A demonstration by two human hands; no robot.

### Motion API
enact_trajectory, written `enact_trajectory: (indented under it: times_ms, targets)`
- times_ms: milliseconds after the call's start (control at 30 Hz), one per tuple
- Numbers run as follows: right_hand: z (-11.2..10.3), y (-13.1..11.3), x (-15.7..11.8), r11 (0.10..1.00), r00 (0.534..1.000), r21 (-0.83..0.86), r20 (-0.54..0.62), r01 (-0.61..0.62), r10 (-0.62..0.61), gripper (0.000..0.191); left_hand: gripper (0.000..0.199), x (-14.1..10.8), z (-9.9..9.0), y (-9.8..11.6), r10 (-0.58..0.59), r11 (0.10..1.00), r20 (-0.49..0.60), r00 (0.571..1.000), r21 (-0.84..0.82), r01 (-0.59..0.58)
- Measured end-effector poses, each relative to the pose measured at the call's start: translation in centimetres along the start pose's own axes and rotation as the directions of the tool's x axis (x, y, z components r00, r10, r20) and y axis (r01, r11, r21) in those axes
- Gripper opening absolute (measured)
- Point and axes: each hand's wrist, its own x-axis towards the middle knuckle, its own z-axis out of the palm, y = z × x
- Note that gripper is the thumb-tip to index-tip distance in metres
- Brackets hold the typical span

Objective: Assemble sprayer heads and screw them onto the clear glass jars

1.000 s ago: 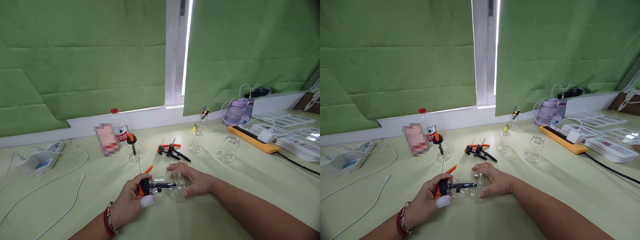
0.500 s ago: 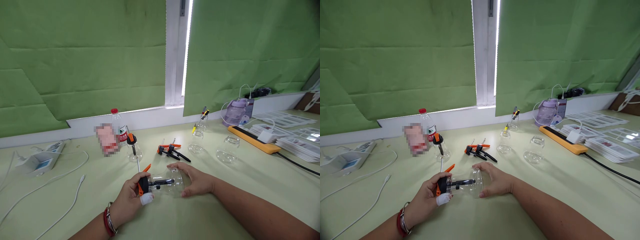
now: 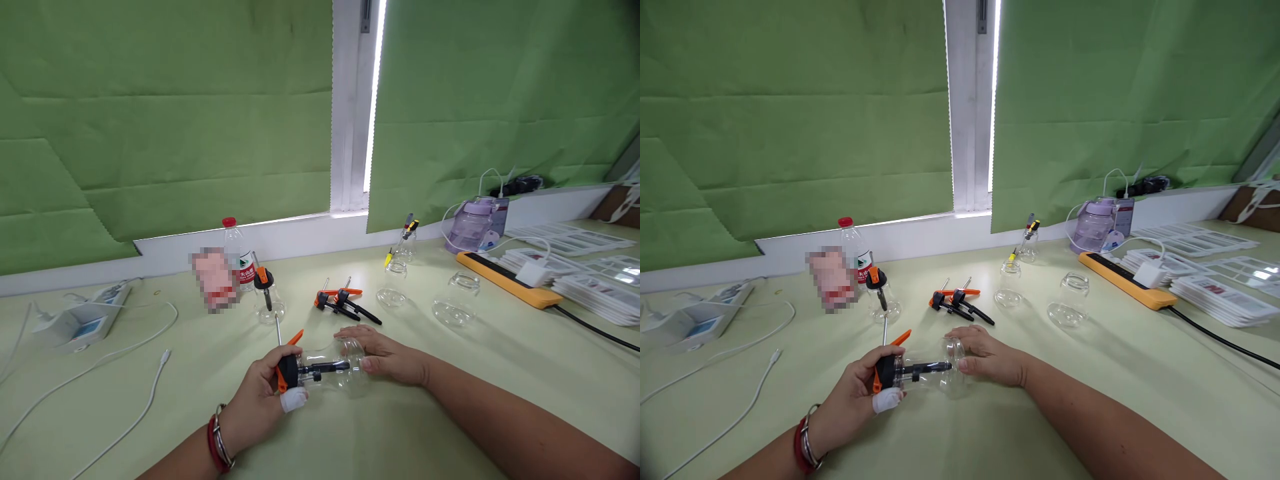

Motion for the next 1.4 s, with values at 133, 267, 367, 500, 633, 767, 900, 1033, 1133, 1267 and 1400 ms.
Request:
enact_trajectory:
  times_ms: [133, 267, 367, 500, 633, 767, 900, 1033, 1133, 1267, 1400]
  targets:
    - [0.6, 0.7, -0.3, 0.995, 0.998, 0.093, -0.045, -0.039, 0.044, 0.094, 0.049, 0.3, 0.0, -0.1, -0.037, 0.999, -0.045, 0.998, -0.015, 0.036]
    - [0.9, 0.5, -0.3, 0.99, 0.993, 0.108, -0.072, -0.088, 0.096, 0.099, 0.05, 0.2, 0.1, 0.0, -0.046, 0.998, -0.054, 0.997, -0.035, 0.044]
    - [0.7, -0.1, -0.2, 0.991, 0.991, 0.075, -0.077, -0.108, 0.114, 0.095, 0.049, 0.1, 0.1, 0.1, -0.054, 0.998, -0.044, 0.998, -0.045, 0.052]
    - [0.4, -0.5, -0.2, 0.992, 0.992, 0.055, -0.043, -0.112, 0.115, 0.093, 0.048, 0.0, 0.1, 0.2, -0.041, 0.999, -0.035, 0.999, -0.022, 0.041]
    - [0.2, -0.4, -0.2, 0.996, 0.996, 0.046, -0.027, -0.082, 0.083, 0.088, 0.048, 0.0, 0.1, 0.2, -0.044, 0.999, -0.023, 0.999, -0.015, 0.044]
    - [0.1, -0.2, -0.2, 0.999, 0.999, 0.019, -0.02, -0.049, 0.049, 0.078, 0.049, -0.1, 0.2, 0.1, -0.033, 0.999, -0.016, 0.999, -0.018, 0.033]
    - [0.0, -0.3, -0.1, 1.0, 1.0, 0.004, -0.007, -0.025, 0.025, 0.068, 0.049, -0.1, 0.2, -0.2, -0.009, 1.0, -0.012, 1.0, -0.004, 0.009]
    - [-0.1, -0.4, 0.0, 1.0, 1.0, 0.011, 0.003, -0.02, 0.02, 0.058, 0.05, -0.1, 0.2, -0.2, -0.015, 1.0, -0.004, 1.0, -0.001, 0.015]
    - [-0.1, -0.3, 0.1, 0.999, 0.999, 0.015, 0.014, -0.029, 0.029, 0.053, 0.051, -0.2, 0.2, -0.1, -0.024, 1.0, 0.018, 1.0, -0.013, 0.024]
    - [0.0, -0.3, 0.2, 0.999, 0.999, 0.019, 0.015, -0.043, 0.042, 0.051, 0.05, -0.2, 0.3, 0.2, -0.025, 1.0, 0.001, 1.0, -0.009, 0.025]
    - [0.2, -0.1, 0.0, 0.999, 0.999, 0.023, -0.015, -0.028, 0.029, 0.059, 0.05, 0.0, 0.4, 0.1, -0.022, 0.999, -0.033, 0.999, -0.026, 0.021]
